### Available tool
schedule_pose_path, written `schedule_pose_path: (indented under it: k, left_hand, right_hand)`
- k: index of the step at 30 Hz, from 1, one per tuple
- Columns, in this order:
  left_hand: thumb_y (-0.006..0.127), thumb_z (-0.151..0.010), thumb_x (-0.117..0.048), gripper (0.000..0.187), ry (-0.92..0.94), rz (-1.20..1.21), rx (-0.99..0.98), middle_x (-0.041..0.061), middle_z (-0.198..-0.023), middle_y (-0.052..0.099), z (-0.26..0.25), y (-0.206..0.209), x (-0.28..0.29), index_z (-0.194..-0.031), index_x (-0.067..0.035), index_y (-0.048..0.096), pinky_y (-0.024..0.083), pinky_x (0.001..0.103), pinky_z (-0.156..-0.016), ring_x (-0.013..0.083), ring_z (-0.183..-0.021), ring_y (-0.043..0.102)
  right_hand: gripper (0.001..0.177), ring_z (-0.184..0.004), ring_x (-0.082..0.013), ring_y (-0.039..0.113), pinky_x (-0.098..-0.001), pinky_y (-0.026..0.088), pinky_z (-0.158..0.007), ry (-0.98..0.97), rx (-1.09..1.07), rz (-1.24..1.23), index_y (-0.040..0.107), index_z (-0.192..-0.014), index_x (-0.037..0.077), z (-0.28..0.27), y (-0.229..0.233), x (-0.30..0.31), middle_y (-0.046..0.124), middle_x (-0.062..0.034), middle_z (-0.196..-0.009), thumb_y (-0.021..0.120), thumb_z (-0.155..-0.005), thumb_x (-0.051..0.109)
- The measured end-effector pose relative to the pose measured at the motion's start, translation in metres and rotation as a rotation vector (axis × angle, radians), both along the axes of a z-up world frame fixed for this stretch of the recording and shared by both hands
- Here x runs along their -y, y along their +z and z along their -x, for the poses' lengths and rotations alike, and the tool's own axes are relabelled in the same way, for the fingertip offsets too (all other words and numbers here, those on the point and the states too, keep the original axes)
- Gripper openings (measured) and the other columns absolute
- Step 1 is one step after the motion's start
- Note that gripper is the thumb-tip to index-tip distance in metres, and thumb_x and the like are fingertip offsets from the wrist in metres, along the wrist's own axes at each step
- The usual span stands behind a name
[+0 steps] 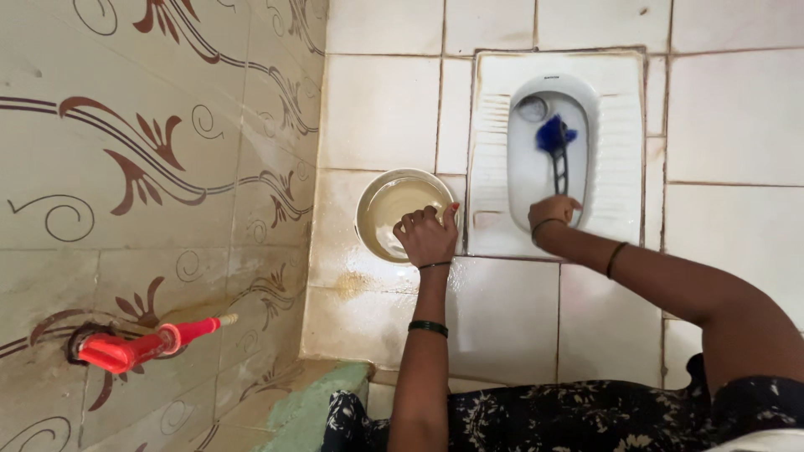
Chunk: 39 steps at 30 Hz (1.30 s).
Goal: The person cleans a squat toilet by scrubbing it with a brush, pouring water from a bucket, and applying cleaning liquid from a yellow container.
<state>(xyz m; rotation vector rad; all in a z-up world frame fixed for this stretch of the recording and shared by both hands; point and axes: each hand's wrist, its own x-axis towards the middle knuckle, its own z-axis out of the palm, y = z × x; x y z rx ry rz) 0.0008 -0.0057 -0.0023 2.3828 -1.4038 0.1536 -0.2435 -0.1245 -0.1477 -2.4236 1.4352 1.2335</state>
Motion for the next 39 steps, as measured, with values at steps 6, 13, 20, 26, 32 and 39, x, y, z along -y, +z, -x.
schedule_pose_path:
  k: [6,13,20,26,32,39]
  left_hand:
    - [0.061,-0.096,-0.056,0.053,-0.001,-0.007,0.003,0.016,-0.082,0.074,0.0,-0.002,0.002,-0.083,-0.007,0.078,0.04,0.05,-0.093,0.0327,-0.091,0.065]
    - [0.06,-0.095,-0.054,0.051,-0.009,-0.028,-0.046,0.014,-0.082,0.074,0.003,0.006,-0.005,-0.083,-0.007,0.077,0.041,0.049,-0.097,0.0311,-0.092,0.065]
    - [0.06,-0.097,-0.051,0.049,-0.004,-0.046,-0.03,0.014,-0.083,0.074,0.003,0.001,-0.006,-0.085,-0.007,0.077,0.041,0.048,-0.096,0.0307,-0.092,0.065]
    - [0.061,-0.095,-0.053,0.051,-0.013,-0.025,-0.009,0.015,-0.081,0.073,0.002,0.006,0.001,-0.082,-0.007,0.077,0.041,0.05,-0.095,0.0309,-0.091,0.065]
    - [0.059,-0.096,-0.053,0.051,-0.004,-0.036,-0.008,0.013,-0.081,0.073,0.004,0.002,-0.005,-0.082,-0.008,0.077,0.04,0.05,-0.094,0.031,-0.091,0.065]
    - [0.057,-0.099,-0.054,0.052,-0.018,-0.073,-0.029,0.012,-0.081,0.074,0.003,0.0,-0.004,-0.082,-0.008,0.076,0.04,0.049,-0.095,0.0299,-0.092,0.065]
  right_hand:
    - [0.025,-0.094,-0.027,0.076,-0.0475,0.054,-0.085,0.159,-0.246,0.156,0.078,-0.116,0.004,0.006,-0.007,0.095,0.081,-0.0109,-0.106,0.069,-0.093,0.008]
    - [0.022,-0.103,-0.0306,0.075,-0.044,0.061,-0.069,-0.094,0.083,-0.081,0.077,-0.113,0.007,-0.011,0.012,0.0,0.075,-0.0109,-0.118,0.065,-0.095,0.011]
    - [0.023,-0.105,-0.0306,0.076,-0.043,0.062,-0.075,-0.165,0.201,0.042,0.074,-0.116,0.003,-0.012,-0.016,0.078,0.073,-0.0146,-0.125,0.063,-0.097,0.009]
    - [0.028,-0.118,-0.0349,0.068,-0.0507,0.058,-0.089,-0.166,0.232,-0.16,0.072,-0.119,0.003,-0.021,0.005,0.008,0.067,-0.0187,-0.133,0.053,-0.1,0.011]
    - [0.032,-0.109,-0.0382,0.072,-0.0479,0.061,-0.087,-0.289,0.394,-0.066,0.074,-0.116,-0.003,-0.028,-0.008,0.04,0.071,-0.0245,-0.124,0.056,-0.097,0.015]
    - [0.037,-0.086,-0.035,0.076,-0.0423,0.061,-0.08,-0.073,0.58,-0.212,0.072,-0.114,0.001,0.051,0.003,0.053,0.075,-0.02,-0.094,0.067,-0.083,0.019]
